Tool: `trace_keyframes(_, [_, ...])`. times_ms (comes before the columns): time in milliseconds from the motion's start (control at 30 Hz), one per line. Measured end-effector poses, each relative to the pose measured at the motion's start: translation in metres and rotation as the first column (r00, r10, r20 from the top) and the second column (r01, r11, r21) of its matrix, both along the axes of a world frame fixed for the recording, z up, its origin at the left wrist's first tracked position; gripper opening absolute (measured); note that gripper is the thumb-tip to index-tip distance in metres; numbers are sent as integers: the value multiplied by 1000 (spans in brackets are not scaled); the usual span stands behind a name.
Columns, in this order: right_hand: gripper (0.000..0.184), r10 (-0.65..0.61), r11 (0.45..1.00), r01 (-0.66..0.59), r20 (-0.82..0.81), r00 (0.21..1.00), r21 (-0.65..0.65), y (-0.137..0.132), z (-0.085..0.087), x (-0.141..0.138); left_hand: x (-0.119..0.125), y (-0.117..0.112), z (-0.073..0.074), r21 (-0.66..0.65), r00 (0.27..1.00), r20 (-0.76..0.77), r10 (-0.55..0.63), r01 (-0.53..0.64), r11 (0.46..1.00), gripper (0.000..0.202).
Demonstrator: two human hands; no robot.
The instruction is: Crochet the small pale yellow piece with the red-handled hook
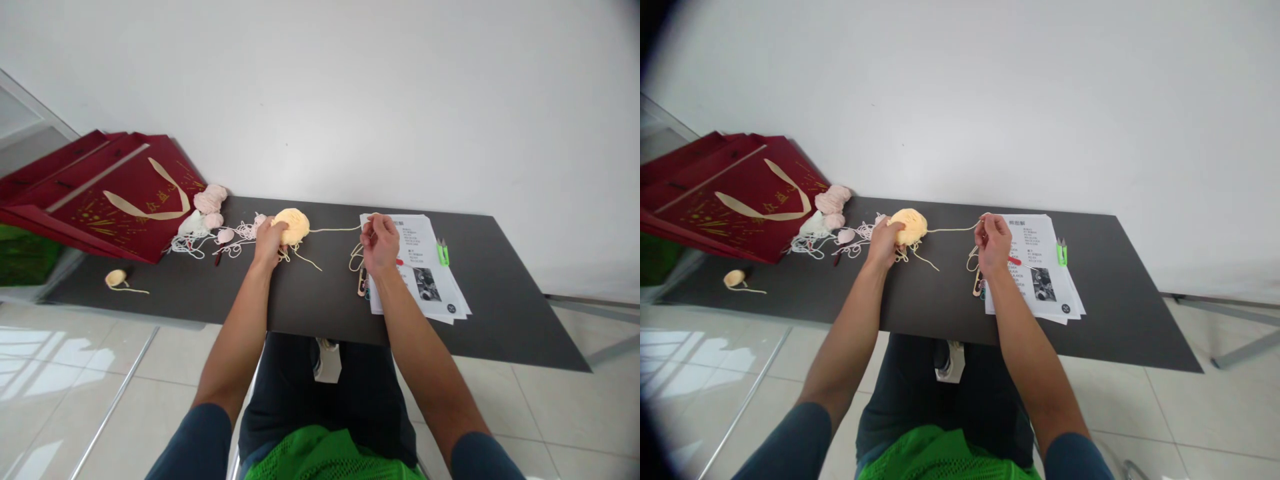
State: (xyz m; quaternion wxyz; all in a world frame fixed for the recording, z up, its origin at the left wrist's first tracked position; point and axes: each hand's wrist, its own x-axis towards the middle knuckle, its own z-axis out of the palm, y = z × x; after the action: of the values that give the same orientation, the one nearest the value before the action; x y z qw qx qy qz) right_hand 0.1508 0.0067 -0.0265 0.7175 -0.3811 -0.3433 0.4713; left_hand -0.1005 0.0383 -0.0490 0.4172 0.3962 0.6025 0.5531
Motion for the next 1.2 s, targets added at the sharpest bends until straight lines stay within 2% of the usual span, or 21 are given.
trace_keyframes(67, [33, -137, 990, 137, 30, 990, 21, 3, -3, 1, -5, -1, -1, 33, 995, -99, 29, -26, 999, 15])
trace_keyframes(133, [33, -217, 976, 212, 97, 971, 56, 5, -7, 1, -10, -2, -1, 62, 979, -201, 47, -35, 997, 16])
trace_keyframes(200, [31, -191, 981, 184, 247, 950, 55, 4, -12, 1, -12, -4, 2, 77, 961, -272, 44, -24, 997, 21])
trace_keyframes(267, [31, -58, 998, 69, 479, 876, -6, 2, -15, -2, -8, -9, 6, 81, 933, -360, 28, 1, 997, 32])
trace_keyframes(333, [31, 71, 997, -31, 656, 751, -73, 0, -16, -5, 1, -16, 12, 36, 779, -623, -74, 123, 992, 42])
trace_keyframes(400, [28, 106, 994, -63, 732, 673, -86, -3, -16, -8, 14, -24, 18, 63, 613, -780, -126, 277, 959, 55])
trace_keyframes(467, [26, 83, 996, -42, 763, 641, -73, -4, -12, -7, 27, -32, 21, 126, 467, -877, -118, 459, 880, 72])
trace_keyframes(500, [28, 67, 997, -21, 776, 627, -69, -5, -10, -5, 33, -35, 20, 111, 405, -903, -140, 536, 837, 75])
trace_keyframes(567, [34, 32, 997, 40, 799, 600, -69, -6, -4, 3, 39, -37, 17, 2, 281, -931, -234, 644, 765, 67])
trace_keyframes(600, [37, 19, 994, 76, 815, 579, -77, -6, 0, 8, 39, -37, 14, -69, 216, -937, -274, 656, 752, 56])
trace_keyframes(633, [39, 12, 989, 116, 836, 548, -90, -7, 3, 14, 38, -36, 12, -126, 167, -942, -290, 626, 769, 44])
trace_keyframes(667, [42, 23, 979, 167, 879, 475, -116, -7, 7, 21, 34, -35, 10, -177, 120, -947, -299, 581, 795, 38])
trace_keyframes(767, [39, 46, 964, 226, 923, 383, -142, -10, 16, 43, 13, -34, 9, -210, 97, -953, -288, 474, 855, 34])
trace_keyframes(867, [30, 109, 952, 246, 954, 280, -182, -15, 20, 65, -7, -39, 16, -236, 70, -958, -277, 356, 904, 26])
trace_keyframes(933, [28, 188, 938, 257, 963, 193, -234, -20, 19, 77, -9, -43, 23, -244, 54, -961, -272, 300, 922, 24])
trace_keyframes(1033, [25, 319, 906, 272, 946, 67, -325, -27, 12, 89, 11, -47, 34, -210, 60, -970, -236, 286, 935, 28])
trace_keyframes(1067, [27, 355, 893, 282, 934, 33, -350, -29, 9, 91, 23, -46, 38, -174, 113, -969, -219, 315, 933, 29])
trace_keyframes(1100, [31, 384, 883, 292, 924, 3, -368, -31, 5, 91, 36, -45, 41, -148, 176, -958, -227, 377, 914, 29])
trace_keyframes(1200, [35, 436, 861, 316, 898, -60, -397, -34, -2, 91, 81, -38, 45, -151, 203, -934, -295, 522, 839, 33])
